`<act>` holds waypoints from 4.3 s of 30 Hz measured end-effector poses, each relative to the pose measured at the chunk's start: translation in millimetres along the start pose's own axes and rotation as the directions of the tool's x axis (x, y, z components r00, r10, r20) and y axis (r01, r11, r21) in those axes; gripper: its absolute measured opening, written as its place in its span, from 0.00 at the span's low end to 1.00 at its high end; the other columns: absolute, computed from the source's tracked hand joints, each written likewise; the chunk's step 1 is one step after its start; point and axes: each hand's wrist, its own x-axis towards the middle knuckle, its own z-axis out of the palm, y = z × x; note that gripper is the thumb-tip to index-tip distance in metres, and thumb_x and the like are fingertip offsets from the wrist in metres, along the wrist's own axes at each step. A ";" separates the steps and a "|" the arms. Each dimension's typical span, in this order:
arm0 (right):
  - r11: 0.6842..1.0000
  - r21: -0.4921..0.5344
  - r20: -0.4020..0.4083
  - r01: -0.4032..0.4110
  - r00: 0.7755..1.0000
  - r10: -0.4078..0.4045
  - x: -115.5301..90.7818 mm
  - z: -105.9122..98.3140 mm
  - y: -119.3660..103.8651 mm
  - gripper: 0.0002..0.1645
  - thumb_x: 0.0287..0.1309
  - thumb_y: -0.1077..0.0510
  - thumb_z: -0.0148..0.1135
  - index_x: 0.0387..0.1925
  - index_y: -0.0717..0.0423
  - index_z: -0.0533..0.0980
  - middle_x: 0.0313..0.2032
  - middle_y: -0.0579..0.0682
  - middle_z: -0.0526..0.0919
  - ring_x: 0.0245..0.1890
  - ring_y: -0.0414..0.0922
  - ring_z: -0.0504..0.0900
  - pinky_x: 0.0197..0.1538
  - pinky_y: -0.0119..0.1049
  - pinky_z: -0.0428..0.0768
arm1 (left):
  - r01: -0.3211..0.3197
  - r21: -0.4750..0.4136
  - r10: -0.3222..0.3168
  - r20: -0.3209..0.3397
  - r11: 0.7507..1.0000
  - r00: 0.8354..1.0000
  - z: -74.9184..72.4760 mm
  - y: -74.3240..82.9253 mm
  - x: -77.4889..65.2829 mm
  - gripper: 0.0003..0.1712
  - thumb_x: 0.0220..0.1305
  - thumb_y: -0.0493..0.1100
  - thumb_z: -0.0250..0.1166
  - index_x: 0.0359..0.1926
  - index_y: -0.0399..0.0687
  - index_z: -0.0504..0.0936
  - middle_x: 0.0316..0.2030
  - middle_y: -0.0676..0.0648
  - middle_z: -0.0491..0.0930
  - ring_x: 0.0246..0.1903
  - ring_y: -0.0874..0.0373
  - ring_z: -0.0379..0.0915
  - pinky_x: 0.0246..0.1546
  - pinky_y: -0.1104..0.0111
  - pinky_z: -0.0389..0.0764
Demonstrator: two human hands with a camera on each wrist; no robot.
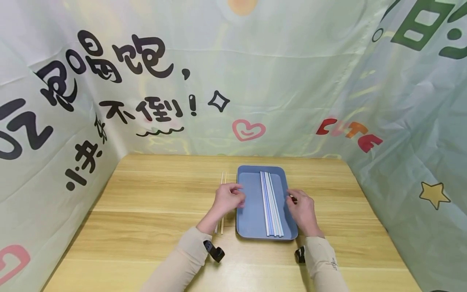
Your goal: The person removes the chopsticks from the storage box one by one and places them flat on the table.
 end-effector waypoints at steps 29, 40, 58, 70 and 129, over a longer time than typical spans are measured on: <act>1.000 0.009 -0.014 0.008 1.000 -0.008 -0.2 1.0 2.7 0.16 0.64 0.71 0.65 0.53 0.70 0.84 0.50 0.68 0.87 0.41 0.61 0.89 0.34 0.29 0.84 | -0.025 0.175 0.018 0.042 0.984 0.999 68.8 -7.8 -9.7 0.22 0.57 0.29 0.71 0.55 0.31 0.86 0.20 0.51 0.82 0.14 0.66 0.77 0.22 0.75 0.76; 1.000 0.005 -0.024 0.029 0.999 -0.029 -1.4 0.9 3.6 0.16 0.64 0.71 0.66 0.53 0.70 0.84 0.49 0.68 0.88 0.41 0.60 0.89 0.34 0.32 0.85 | 0.013 0.234 -0.008 -0.024 0.972 1.000 79.0 -13.1 -14.0 0.19 0.55 0.30 0.73 0.49 0.30 0.88 0.22 0.48 0.87 0.21 0.65 0.80 0.28 0.74 0.81; 1.000 0.025 0.003 0.002 1.000 -0.002 -1.3 1.0 3.1 0.17 0.66 0.70 0.64 0.55 0.70 0.83 0.51 0.68 0.87 0.42 0.61 0.89 0.35 0.30 0.85 | 0.074 0.302 -0.057 -0.067 0.950 0.996 85.2 -21.3 -13.9 0.25 0.49 0.24 0.67 0.52 0.33 0.89 0.16 0.51 0.81 0.15 0.65 0.73 0.19 0.74 0.76; 1.000 0.018 0.000 -0.002 1.000 0.002 -1.0 0.5 3.1 0.17 0.65 0.70 0.64 0.55 0.70 0.83 0.51 0.68 0.87 0.42 0.61 0.89 0.35 0.28 0.84 | 0.034 0.330 -0.017 -0.053 0.944 0.998 83.9 -21.6 -13.9 0.16 0.46 0.25 0.70 0.40 0.32 0.91 0.15 0.49 0.80 0.16 0.64 0.70 0.18 0.74 0.74; 1.000 0.010 0.001 0.002 1.000 -0.002 -2.0 0.1 4.2 0.17 0.66 0.69 0.63 0.55 0.70 0.83 0.50 0.69 0.87 0.42 0.62 0.89 0.34 0.29 0.84 | 0.131 -0.055 -0.133 -0.037 0.990 0.990 -23.2 -15.9 -15.1 0.29 0.53 0.25 0.64 0.60 0.29 0.83 0.31 0.46 0.83 0.18 0.62 0.77 0.24 0.71 0.86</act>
